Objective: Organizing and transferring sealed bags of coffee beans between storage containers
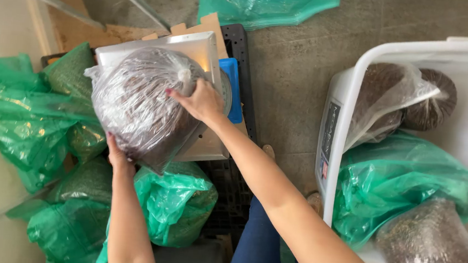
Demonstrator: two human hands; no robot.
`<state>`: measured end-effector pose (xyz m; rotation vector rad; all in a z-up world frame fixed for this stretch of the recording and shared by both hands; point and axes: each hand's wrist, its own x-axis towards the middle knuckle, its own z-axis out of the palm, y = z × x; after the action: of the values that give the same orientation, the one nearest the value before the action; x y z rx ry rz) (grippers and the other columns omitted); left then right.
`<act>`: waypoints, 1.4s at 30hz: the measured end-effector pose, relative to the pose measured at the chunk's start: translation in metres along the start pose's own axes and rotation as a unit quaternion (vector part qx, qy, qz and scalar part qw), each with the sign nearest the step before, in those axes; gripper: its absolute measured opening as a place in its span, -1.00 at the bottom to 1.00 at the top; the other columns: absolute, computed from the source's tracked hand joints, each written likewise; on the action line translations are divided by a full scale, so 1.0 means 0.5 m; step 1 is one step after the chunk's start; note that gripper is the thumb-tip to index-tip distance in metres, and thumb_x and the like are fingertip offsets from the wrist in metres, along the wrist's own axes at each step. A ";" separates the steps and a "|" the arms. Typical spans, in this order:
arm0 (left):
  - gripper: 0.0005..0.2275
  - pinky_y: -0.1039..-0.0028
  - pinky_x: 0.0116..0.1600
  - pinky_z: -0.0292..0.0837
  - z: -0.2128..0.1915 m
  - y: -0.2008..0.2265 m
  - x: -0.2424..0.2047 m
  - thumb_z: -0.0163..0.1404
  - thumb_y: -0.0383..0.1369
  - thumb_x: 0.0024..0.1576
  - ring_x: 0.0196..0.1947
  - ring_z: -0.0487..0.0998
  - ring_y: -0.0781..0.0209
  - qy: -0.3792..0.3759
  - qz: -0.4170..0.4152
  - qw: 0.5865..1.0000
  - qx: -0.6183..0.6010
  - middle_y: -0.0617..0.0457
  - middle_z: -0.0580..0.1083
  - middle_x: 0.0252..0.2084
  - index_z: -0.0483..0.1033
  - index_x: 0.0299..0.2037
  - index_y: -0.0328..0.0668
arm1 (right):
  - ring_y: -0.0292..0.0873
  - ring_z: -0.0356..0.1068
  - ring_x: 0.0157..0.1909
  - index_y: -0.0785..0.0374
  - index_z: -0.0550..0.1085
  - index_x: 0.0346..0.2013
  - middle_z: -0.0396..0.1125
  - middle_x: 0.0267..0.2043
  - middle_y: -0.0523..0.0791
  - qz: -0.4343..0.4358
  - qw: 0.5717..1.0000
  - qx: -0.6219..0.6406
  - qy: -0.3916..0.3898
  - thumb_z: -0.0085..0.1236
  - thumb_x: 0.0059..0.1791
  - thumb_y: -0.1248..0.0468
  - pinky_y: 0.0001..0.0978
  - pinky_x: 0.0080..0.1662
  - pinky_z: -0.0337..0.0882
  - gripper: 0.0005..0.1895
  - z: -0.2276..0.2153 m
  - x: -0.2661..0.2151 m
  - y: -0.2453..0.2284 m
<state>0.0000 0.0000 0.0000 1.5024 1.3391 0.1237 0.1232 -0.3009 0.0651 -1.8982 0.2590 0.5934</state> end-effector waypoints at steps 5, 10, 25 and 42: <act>0.03 -0.26 0.39 0.20 -0.003 0.031 0.023 0.22 0.53 -0.03 0.39 0.30 -0.33 -0.080 -0.006 0.994 -0.070 -0.26 0.23 0.41 0.19 0.44 -0.03 | 0.15 0.53 0.06 0.14 0.58 -0.10 0.51 -0.05 -0.02 0.001 0.979 -0.181 -0.097 -0.03 -0.15 -0.45 0.02 0.05 0.51 -0.21 0.093 0.107 0.058; -0.09 -0.16 0.36 0.24 -0.001 0.051 0.000 0.14 0.42 0.04 0.32 0.34 -0.24 -0.148 -0.025 0.989 -0.010 -0.24 0.29 0.34 0.24 0.39 -0.10 | 0.13 0.56 -0.12 0.15 0.59 -0.34 0.53 -0.31 0.01 -0.108 0.988 -0.088 -0.072 -0.03 -0.03 -0.09 -0.05 -0.13 0.55 -0.58 0.155 0.029 0.098; -0.55 0.36 -0.25 0.20 0.009 0.077 -0.361 -0.10 -0.09 0.21 -0.33 0.30 0.21 -0.326 -0.065 0.905 0.265 0.00 0.33 -0.19 0.36 0.26 -0.08 | 0.12 0.31 -0.48 0.25 0.42 -0.34 0.30 -0.46 0.01 -0.255 0.958 0.094 0.089 -0.03 0.11 0.24 -0.02 -0.37 0.27 -0.81 -0.223 -0.714 0.150; -0.31 0.02 0.32 0.38 0.360 -0.616 -0.938 0.15 0.29 -0.02 0.21 0.47 -0.22 -0.610 0.134 0.542 0.562 -0.25 0.45 0.11 0.34 0.01 -0.14 | 0.08 0.52 -0.32 0.18 0.51 -0.44 0.43 -0.51 -0.05 0.217 0.895 -0.239 0.308 0.09 0.02 0.18 -0.13 -0.27 0.48 -0.80 -0.434 -1.192 0.831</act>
<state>-0.2521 -0.5303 -0.0512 2.0152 -0.2046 -1.6185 -0.5071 -0.7207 0.1026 -2.5011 1.0509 0.3340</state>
